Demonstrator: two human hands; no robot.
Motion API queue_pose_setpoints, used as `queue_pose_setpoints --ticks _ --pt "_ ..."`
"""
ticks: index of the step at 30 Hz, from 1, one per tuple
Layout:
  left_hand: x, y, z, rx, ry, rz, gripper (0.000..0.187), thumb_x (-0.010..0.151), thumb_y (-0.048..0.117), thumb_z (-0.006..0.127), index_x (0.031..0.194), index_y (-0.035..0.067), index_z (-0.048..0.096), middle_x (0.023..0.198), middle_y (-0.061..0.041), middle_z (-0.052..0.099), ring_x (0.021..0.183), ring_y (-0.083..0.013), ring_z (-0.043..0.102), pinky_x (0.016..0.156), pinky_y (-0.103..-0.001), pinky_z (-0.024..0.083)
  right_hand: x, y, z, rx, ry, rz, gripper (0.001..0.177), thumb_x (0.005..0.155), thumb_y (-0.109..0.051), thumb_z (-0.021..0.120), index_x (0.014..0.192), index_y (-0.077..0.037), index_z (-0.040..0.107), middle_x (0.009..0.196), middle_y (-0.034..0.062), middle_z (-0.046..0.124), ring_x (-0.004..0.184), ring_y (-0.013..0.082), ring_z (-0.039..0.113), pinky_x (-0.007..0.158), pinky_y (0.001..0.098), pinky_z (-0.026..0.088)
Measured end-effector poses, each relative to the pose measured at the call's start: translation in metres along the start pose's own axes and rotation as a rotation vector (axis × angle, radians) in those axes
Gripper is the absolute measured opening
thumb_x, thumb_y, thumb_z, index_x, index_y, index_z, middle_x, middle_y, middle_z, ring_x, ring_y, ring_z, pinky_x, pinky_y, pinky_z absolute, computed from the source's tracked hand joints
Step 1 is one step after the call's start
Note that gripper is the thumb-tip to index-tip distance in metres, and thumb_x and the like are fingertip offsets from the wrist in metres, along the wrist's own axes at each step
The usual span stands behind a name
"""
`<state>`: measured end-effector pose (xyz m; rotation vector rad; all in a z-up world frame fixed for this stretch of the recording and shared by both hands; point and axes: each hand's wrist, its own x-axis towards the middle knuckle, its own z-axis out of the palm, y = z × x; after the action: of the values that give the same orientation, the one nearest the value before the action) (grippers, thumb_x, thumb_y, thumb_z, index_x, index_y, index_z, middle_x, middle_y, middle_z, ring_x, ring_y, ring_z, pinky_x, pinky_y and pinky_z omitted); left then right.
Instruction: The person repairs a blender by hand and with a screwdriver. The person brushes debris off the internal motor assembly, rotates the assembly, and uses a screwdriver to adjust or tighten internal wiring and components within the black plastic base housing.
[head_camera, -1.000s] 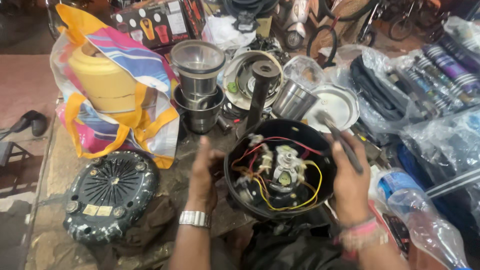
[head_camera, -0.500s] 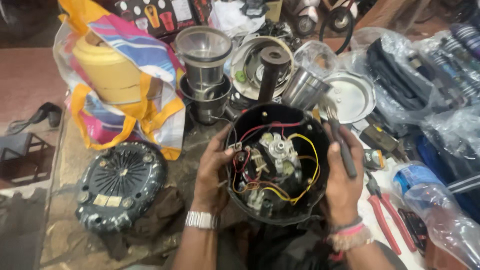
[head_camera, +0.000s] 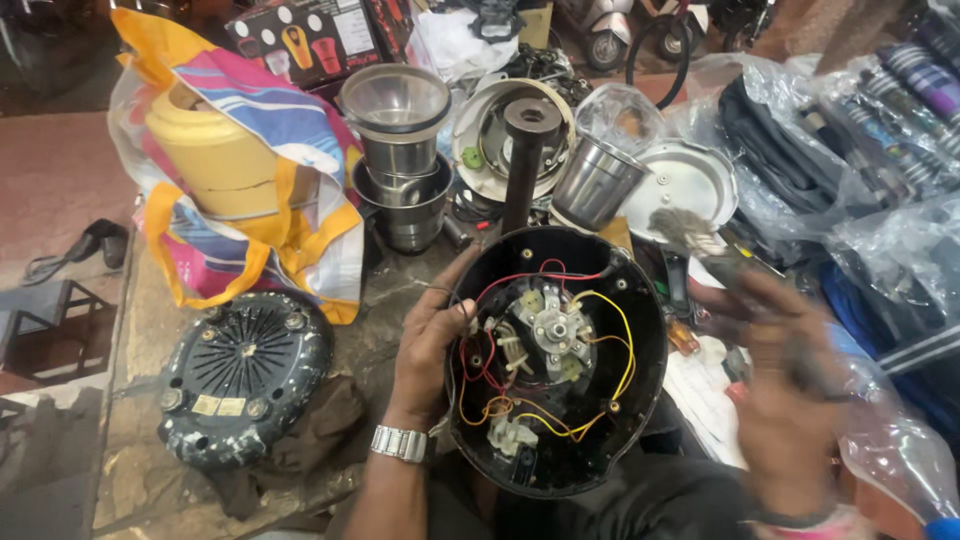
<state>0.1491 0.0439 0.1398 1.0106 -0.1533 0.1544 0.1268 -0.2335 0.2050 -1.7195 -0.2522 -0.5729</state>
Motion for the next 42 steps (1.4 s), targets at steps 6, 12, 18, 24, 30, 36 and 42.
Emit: queue_pose_setpoints --ticks 6,12,18,24,30,36,42 --pt "0.002 0.001 0.005 0.003 -0.061 0.039 0.058 0.092 0.009 0.050 0.149 0.001 0.050 0.134 -0.002 0.069 0.115 -0.0064 0.067 0.102 -0.022 0.051 0.029 -0.048 -0.051 -0.258 -0.126 0.035 0.039 0.109 -0.028 0.058 0.127 0.004 0.069 0.093 0.0199 0.070 0.087 0.0192 0.063 0.080 0.0302 0.050" --pt "-0.001 -0.007 0.008 0.139 -0.001 -0.064 0.063 0.101 0.012 0.056 0.163 0.003 0.057 0.099 -0.015 0.056 0.086 -0.0213 0.042 0.076 -0.032 0.035 0.042 -0.095 0.019 -0.297 -0.250 0.159 0.028 0.091 -0.026 0.073 0.106 -0.002 0.073 0.086 0.0123 0.078 0.071 0.0177 0.075 0.059 0.0321 0.056" --pt "-0.002 -0.002 0.022 0.251 -0.143 0.157 0.054 0.098 0.017 0.054 0.150 0.001 0.053 0.144 -0.015 0.064 0.132 -0.0193 0.059 0.112 -0.030 0.043 0.045 -0.067 0.097 -0.523 -0.429 -0.491 0.016 0.082 -0.022 0.081 0.086 -0.007 0.076 0.077 0.0093 0.074 0.065 0.0220 0.070 0.061 0.0336 0.053" --pt "-0.001 0.003 0.020 0.072 -0.095 0.013 0.056 0.096 0.018 0.053 0.149 0.003 0.053 0.141 -0.015 0.065 0.125 -0.0201 0.063 0.107 -0.033 0.048 0.054 -0.053 0.077 -0.472 -0.497 -0.098 0.014 0.081 -0.020 0.080 0.085 -0.008 0.077 0.067 0.0083 0.073 0.062 0.0250 0.068 0.056 0.0359 0.052" --pt "-0.001 0.004 0.019 0.081 -0.168 0.034 0.056 0.099 0.014 0.051 0.153 -0.001 0.051 0.146 -0.016 0.060 0.123 -0.0177 0.058 0.106 -0.031 0.044 0.051 -0.050 0.090 -0.443 -0.543 -0.237 0.022 0.081 -0.025 0.080 0.083 -0.004 0.078 0.065 0.0040 0.068 0.058 0.0093 0.060 0.053 0.0277 0.048" --pt "0.008 0.008 0.011 0.134 -0.044 0.071 0.056 0.098 0.021 0.050 0.150 0.001 0.051 0.147 -0.016 0.061 0.132 -0.0228 0.060 0.111 -0.033 0.045 0.073 -0.061 0.049 -0.335 -0.417 0.277 0.025 0.082 -0.029 0.079 0.091 -0.006 0.083 0.061 0.0021 0.066 0.050 0.0079 0.053 0.045 0.0235 0.038" --pt "0.024 0.008 -0.010 0.007 0.068 0.014 0.060 0.099 0.033 0.050 0.150 0.001 0.050 0.145 -0.017 0.060 0.129 -0.0234 0.059 0.107 -0.034 0.047 0.081 -0.098 0.009 -0.415 -0.179 0.003 0.023 0.093 -0.023 0.075 0.100 -0.001 0.074 0.073 0.0084 0.073 0.058 0.0124 0.070 0.050 0.0226 0.053"
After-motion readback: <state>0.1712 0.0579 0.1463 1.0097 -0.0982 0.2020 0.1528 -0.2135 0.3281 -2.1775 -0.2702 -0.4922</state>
